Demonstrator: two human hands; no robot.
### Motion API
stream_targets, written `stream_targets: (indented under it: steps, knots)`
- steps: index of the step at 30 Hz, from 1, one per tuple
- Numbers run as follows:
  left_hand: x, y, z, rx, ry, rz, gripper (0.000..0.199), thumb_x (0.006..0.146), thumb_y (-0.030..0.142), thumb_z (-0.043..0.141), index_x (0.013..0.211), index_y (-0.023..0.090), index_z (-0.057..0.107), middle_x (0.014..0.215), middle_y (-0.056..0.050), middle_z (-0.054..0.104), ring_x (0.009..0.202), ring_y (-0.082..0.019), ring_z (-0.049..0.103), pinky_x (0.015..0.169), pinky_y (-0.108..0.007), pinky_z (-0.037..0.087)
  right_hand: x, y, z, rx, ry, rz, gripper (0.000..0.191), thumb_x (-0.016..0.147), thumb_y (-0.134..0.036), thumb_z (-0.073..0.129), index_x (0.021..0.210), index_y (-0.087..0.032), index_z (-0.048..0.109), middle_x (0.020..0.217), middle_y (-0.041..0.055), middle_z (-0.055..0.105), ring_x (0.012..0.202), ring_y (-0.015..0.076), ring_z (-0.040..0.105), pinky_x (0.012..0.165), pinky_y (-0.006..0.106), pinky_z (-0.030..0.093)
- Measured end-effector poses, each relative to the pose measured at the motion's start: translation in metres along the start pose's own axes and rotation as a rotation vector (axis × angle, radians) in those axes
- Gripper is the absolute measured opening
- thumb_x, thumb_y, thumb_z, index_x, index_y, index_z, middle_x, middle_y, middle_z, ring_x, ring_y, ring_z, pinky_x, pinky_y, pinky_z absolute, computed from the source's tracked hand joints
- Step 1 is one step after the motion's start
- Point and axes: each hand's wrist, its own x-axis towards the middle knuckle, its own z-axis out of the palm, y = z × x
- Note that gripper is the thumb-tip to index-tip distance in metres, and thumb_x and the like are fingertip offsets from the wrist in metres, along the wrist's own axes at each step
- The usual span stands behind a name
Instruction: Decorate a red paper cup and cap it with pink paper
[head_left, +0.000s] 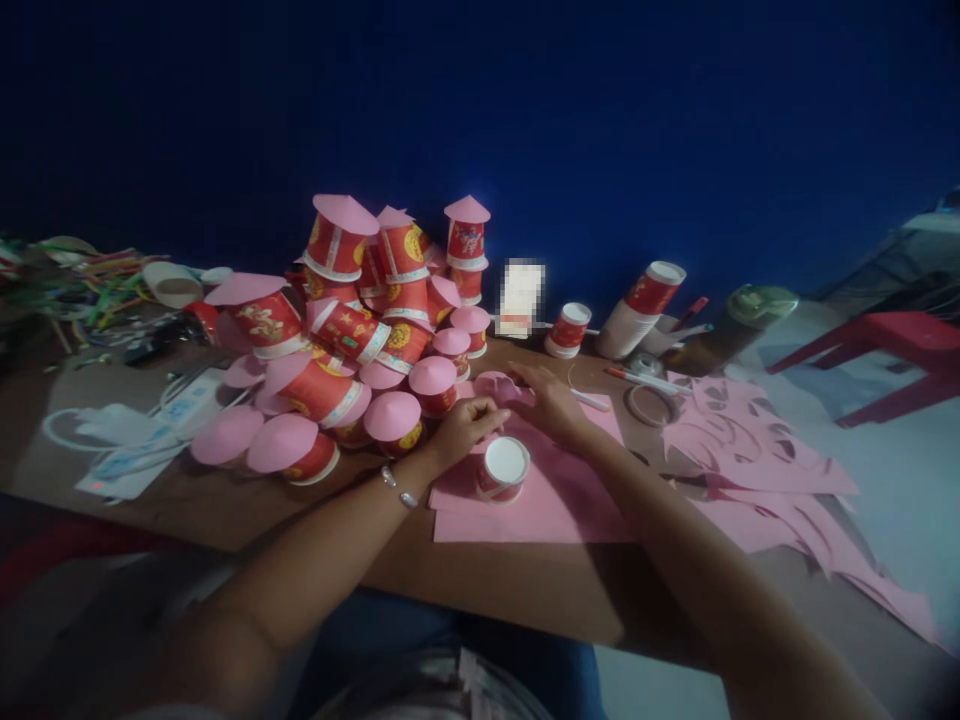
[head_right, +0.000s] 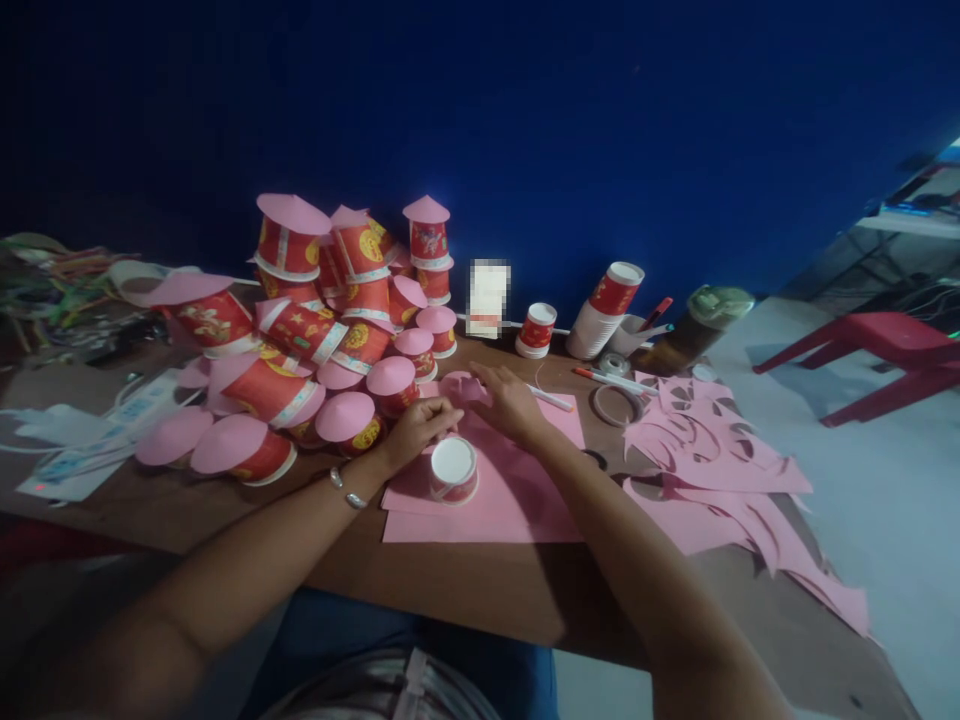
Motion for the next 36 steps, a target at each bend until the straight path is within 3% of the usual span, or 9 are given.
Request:
stream_targets:
  steps: [6, 13, 24, 32, 36]
  knots:
    - [-0.003, 0.002, 0.000, 0.025, -0.047, 0.031, 0.047, 0.081, 0.057, 0.071, 0.063, 0.018, 0.052, 0.052, 0.006, 0.041, 0.049, -0.007, 0.035, 0.048, -0.022, 0.025, 0.004, -0.007, 0.009, -0.230, -0.142, -0.165, 0.067, 0.090, -0.023, 0.064, 0.153, -0.013, 0.041, 0.144, 0.0236, 0.060, 0.130, 0.0355, 0.058, 0.104, 0.054, 0.050]
    - [0.001, -0.004, -0.002, 0.031, -0.033, 0.031, 0.045, 0.082, 0.055, 0.069, 0.064, 0.017, 0.054, 0.055, 0.005, 0.046, 0.050, -0.007, 0.037, 0.050, -0.023, 0.026, 0.020, -0.023, 0.004, -0.529, -0.350, -0.197, 0.060, 0.097, -0.013, 0.044, 0.156, -0.007, 0.036, 0.133, 0.0261, 0.065, 0.111, 0.0331, 0.067, 0.085, 0.042, 0.057]
    - [0.002, -0.002, 0.001, 0.040, -0.014, 0.001, 0.047, 0.080, 0.059, 0.070, 0.065, 0.017, 0.056, 0.052, 0.006, 0.046, 0.048, -0.007, 0.037, 0.048, -0.022, 0.027, 0.018, -0.023, 0.004, -0.710, -0.404, -0.236, 0.050, 0.103, -0.019, 0.035, 0.151, -0.006, 0.041, 0.121, 0.0252, 0.066, 0.102, 0.0325, 0.065, 0.079, 0.041, 0.053]
    - [0.002, -0.003, 0.000, 0.022, -0.038, 0.002, 0.043, 0.082, 0.055, 0.068, 0.067, 0.016, 0.056, 0.053, 0.007, 0.045, 0.046, -0.006, 0.035, 0.047, -0.021, 0.026, 0.021, -0.026, 0.002, -0.765, -0.379, -0.227, 0.052, 0.103, -0.015, 0.033, 0.153, -0.001, 0.036, 0.119, 0.0269, 0.066, 0.104, 0.0343, 0.065, 0.078, 0.042, 0.052]
    - [0.002, -0.001, 0.000, 0.010, -0.040, 0.000, 0.043, 0.082, 0.055, 0.069, 0.067, 0.016, 0.056, 0.054, 0.007, 0.046, 0.047, -0.006, 0.036, 0.047, -0.021, 0.026, 0.023, -0.028, 0.003, -0.777, -0.354, -0.217, 0.046, 0.103, -0.014, 0.034, 0.146, -0.003, 0.046, 0.112, 0.0237, 0.069, 0.098, 0.0310, 0.067, 0.074, 0.038, 0.051]
